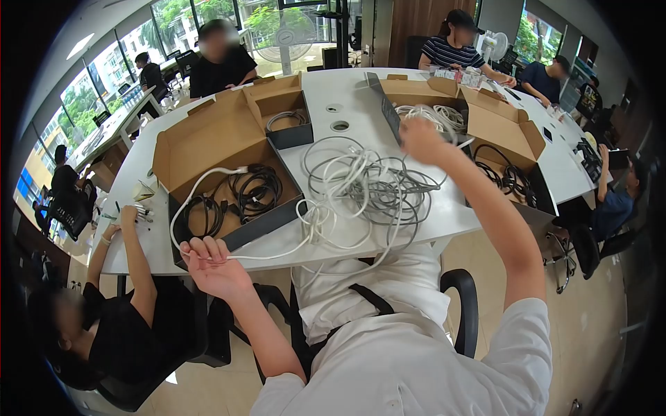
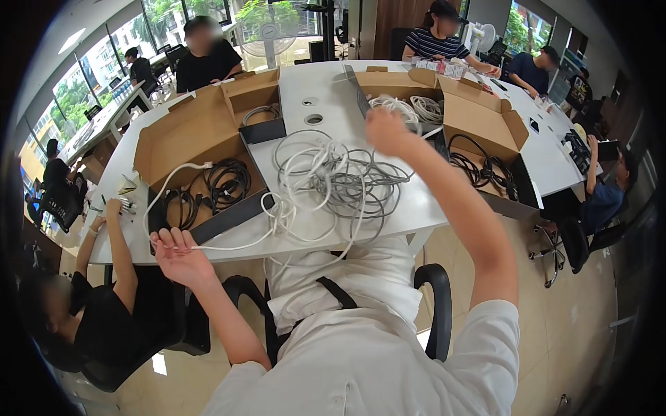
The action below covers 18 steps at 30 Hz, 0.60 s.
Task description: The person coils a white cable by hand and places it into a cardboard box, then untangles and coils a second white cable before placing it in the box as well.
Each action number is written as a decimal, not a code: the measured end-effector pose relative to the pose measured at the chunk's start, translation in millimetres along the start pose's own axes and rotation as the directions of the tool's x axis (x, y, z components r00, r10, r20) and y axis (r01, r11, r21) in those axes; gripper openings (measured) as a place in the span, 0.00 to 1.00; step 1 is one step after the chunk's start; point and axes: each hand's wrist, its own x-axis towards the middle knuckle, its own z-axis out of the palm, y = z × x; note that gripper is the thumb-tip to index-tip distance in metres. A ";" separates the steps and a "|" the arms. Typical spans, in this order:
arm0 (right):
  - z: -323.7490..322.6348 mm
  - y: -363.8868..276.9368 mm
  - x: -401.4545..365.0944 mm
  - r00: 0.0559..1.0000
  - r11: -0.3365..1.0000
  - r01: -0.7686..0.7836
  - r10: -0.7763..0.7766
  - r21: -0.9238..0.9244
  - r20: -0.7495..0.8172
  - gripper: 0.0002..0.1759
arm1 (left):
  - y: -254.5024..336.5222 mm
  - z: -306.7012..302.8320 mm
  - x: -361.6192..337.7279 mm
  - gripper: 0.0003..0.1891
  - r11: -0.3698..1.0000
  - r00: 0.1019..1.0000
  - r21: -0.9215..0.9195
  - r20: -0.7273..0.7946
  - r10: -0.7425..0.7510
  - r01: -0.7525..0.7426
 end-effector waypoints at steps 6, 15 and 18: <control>-62.1 -76.6 -44.8 0.964 0.492 0.266 -0.153 0.829 -0.219 0.17 | 5.3 14.4 -5.0 0.03 0.999 0.999 -0.043 0.045 -0.011 0.013; 16.0 -218.2 -124.7 0.887 0.782 0.313 -0.039 0.539 -0.460 0.13 | 28.0 24.0 -7.3 0.03 0.986 0.989 -0.099 0.042 0.142 -0.138; 30.1 -222.7 -114.1 0.905 0.700 0.352 -0.085 0.622 -0.416 0.11 | 52.4 35.0 -14.2 0.04 0.964 0.966 -0.186 0.137 0.218 -0.191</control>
